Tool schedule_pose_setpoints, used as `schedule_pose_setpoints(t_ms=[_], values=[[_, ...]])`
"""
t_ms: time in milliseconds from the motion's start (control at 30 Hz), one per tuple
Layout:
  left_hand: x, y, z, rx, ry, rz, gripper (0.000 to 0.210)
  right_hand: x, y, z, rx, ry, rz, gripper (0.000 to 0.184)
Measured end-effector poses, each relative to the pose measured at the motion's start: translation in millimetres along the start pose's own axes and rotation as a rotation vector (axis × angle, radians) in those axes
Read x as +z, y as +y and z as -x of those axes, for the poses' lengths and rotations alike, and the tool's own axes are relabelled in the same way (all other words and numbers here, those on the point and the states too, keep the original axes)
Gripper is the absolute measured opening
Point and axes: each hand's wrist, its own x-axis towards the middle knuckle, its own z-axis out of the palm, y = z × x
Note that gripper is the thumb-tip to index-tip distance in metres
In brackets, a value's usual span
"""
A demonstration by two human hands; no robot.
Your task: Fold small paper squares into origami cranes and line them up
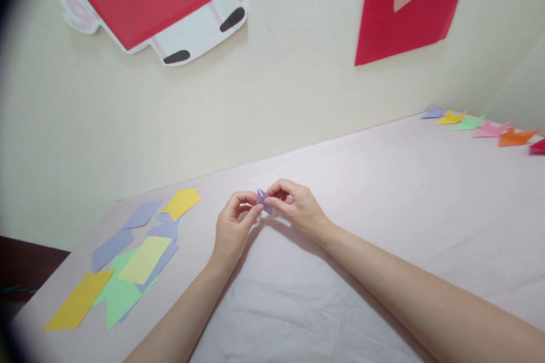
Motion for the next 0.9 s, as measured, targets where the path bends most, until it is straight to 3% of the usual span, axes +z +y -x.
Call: schedule_pose_setpoints(t_ms=[433,900], values=[[-1.4,3.6,1.1,0.123,-0.016,0.041,0.008,0.6,-1.5,0.2,-0.057,-0.012,-0.007,0.004],[2.1,-0.3,0.7,0.056,0.037,0.186,0.010,2.9,0.2,0.2,0.012,0.048,-0.086,0.011]])
